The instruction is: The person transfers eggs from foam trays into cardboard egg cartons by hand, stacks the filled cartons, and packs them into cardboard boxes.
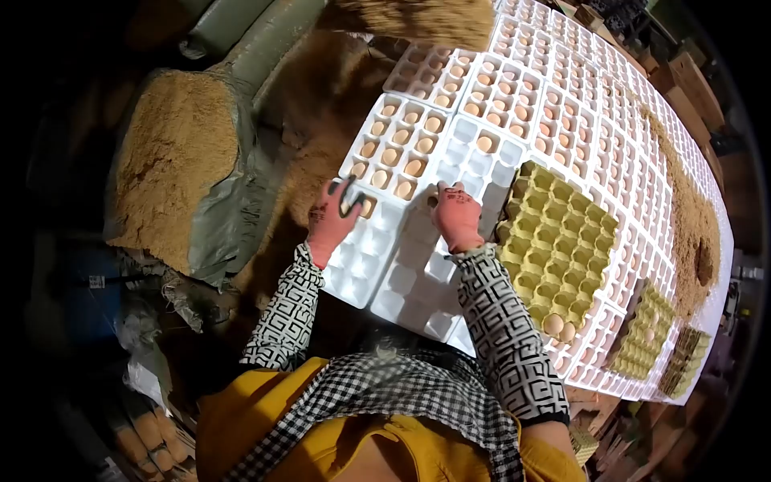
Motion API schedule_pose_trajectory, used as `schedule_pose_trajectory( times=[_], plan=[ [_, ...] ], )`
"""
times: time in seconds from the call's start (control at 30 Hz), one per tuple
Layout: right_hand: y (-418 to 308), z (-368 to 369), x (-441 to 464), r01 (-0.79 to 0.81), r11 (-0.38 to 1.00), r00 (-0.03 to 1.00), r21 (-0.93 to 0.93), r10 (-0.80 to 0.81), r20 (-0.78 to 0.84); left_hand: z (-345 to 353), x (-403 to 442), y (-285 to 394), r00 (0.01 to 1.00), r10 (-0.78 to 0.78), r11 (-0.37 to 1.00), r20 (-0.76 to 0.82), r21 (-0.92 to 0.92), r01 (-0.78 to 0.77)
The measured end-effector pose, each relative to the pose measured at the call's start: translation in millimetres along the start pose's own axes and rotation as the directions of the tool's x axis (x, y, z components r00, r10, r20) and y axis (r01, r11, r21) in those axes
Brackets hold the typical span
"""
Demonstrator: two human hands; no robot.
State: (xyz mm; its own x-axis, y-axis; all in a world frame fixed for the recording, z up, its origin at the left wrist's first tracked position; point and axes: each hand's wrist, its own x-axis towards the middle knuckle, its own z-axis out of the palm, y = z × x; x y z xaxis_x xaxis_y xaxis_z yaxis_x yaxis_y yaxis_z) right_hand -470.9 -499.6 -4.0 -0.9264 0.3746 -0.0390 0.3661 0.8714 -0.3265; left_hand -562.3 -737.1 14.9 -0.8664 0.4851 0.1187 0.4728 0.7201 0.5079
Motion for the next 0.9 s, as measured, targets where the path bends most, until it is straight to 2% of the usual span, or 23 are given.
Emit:
schedule_pose_trajectory(
  times=[0.03, 0.07, 0.1, 0.17, 0.2, 0.23, 0.3, 0.33, 0.37, 0.43, 0.47, 0.5, 0.53, 0.57, 0.63, 0.67, 0.7, 0.73, 0.77, 0.8, 0.83, 0.9],
  plan=[
    [-13.2, -12.1, -5.2, -0.016, 0.996, 0.999, 0.090, 0.019, -0.034, -2.0, 3.9, -4.1, 0.993, 0.000, 0.999, -0.116, -0.035, -0.004],
    [-26.5, -21.4, -10.4, -0.025, 0.984, 0.997, 0.175, 0.036, -0.064, 0.7, 10.5, -15.0, 0.983, 0.070, 0.996, -0.168, -0.043, -0.078],
    [-39.1, -23.1, -18.0, 0.057, 0.892, 0.995, 0.449, -0.014, -0.098, 12.0, 13.0, -25.0, 0.988, 0.087, 0.995, -0.127, -0.037, -0.093],
    [-55.9, -8.5, -35.7, 0.263, 0.794, 0.961, 0.548, -0.168, -0.218, 42.5, 12.6, -46.7, 0.989, 0.139, 0.990, -0.049, -0.023, -0.140],
    [-57.8, 5.4, -43.1, 0.303, 0.779, 0.948, 0.549, -0.192, -0.252, 53.0, 8.1, -51.4, 0.985, 0.158, 0.987, -0.072, 0.003, -0.158],
    [-60.6, 11.5, -42.2, 0.349, 0.764, 0.931, 0.542, -0.217, -0.295, 50.8, 7.7, -49.3, 0.990, 0.137, 0.989, 0.019, -0.061, -0.136],
    [-64.5, 30.2, -38.7, 0.291, 0.698, 0.953, 0.654, -0.154, -0.260, 63.1, -5.5, -47.7, 0.987, 0.086, 0.984, -0.135, -0.144, -0.106],
    [-65.4, 34.5, -33.4, 0.339, 0.726, 0.939, 0.598, -0.217, -0.267, 71.7, -13.3, -55.4, 0.974, 0.048, 0.979, -0.220, -0.182, -0.089],
    [-65.2, 36.8, -25.5, 0.387, 0.753, 0.920, 0.533, -0.278, -0.276, 77.5, -17.6, -59.8, 0.935, 0.030, 0.998, -0.353, -0.046, -0.050],
    [-56.7, 50.4, -19.5, 0.352, 0.918, 0.932, 0.180, -0.327, -0.154, 72.9, -11.9, -61.5, 0.963, -0.081, 0.995, -0.255, 0.027, 0.091],
    [-52.3, 46.3, -25.0, 0.340, 0.917, 0.939, 0.209, -0.321, -0.123, 70.0, -14.3, -50.0, 0.973, -0.230, 0.960, -0.027, 0.157, 0.231],
    [-42.3, 36.6, -36.2, 0.328, 0.913, 0.945, 0.243, -0.316, -0.088, 74.8, -17.2, -56.2, 0.995, -0.081, 0.955, -0.052, 0.282, 0.093],
    [-37.3, 8.7, -59.0, 0.376, 0.893, 0.919, 0.248, -0.323, -0.227, 71.5, -15.9, -54.8, 0.994, -0.106, 0.978, -0.013, 0.178, 0.107],
    [-21.1, -8.7, -77.2, 0.406, 0.875, 0.891, 0.265, -0.315, -0.327, 67.2, -13.6, -46.1, 0.990, -0.137, 0.975, -0.042, 0.171, 0.143],
    [20.8, -108.1, -133.2, 0.240, 0.942, 0.943, 0.234, -0.169, -0.288, 44.7, -20.3, 4.5, 0.982, -0.056, 0.984, -0.181, 0.155, 0.084],
    [58.9, -120.5, -168.7, 0.148, 0.960, 0.885, 0.239, -0.020, -0.465, 38.2, -23.8, 36.8, 0.998, 0.017, 0.981, -0.066, -0.190, -0.029],
    [93.6, -143.1, -201.6, -0.143, 0.969, 0.907, 0.203, 0.210, -0.364, 39.8, -31.2, 69.8, 0.992, 0.122, 0.852, 0.018, -0.516, -0.095],
    [141.9, -151.9, -234.6, -0.179, 0.972, 0.893, 0.154, 0.226, -0.390, 57.2, -43.9, 97.1, 0.954, 0.298, 0.828, 0.020, -0.503, -0.248],
    [161.8, -170.6, -256.8, -0.430, 0.903, 0.888, -0.010, 0.421, -0.185, 57.8, -53.6, 144.4, 0.853, 0.516, 0.782, 0.076, -0.448, -0.434],
    [187.8, -162.8, -276.8, -0.427, 0.889, 0.904, -0.168, 0.417, -0.090, 62.0, -62.4, 191.7, 0.737, 0.673, 0.653, 0.056, -0.512, -0.557],
    [207.9, -151.3, -288.5, -0.377, 0.923, 0.925, -0.078, 0.379, 0.020, 73.4, -79.4, 233.5, 0.660, 0.718, 0.663, 0.221, -0.505, -0.552],
    [217.6, -140.0, -296.2, -0.297, 0.950, 0.946, 0.098, 0.307, -0.106, 117.8, -102.3, 298.5, 0.519, 0.826, 0.563, 0.220, -0.277, -0.779]
  ],
)
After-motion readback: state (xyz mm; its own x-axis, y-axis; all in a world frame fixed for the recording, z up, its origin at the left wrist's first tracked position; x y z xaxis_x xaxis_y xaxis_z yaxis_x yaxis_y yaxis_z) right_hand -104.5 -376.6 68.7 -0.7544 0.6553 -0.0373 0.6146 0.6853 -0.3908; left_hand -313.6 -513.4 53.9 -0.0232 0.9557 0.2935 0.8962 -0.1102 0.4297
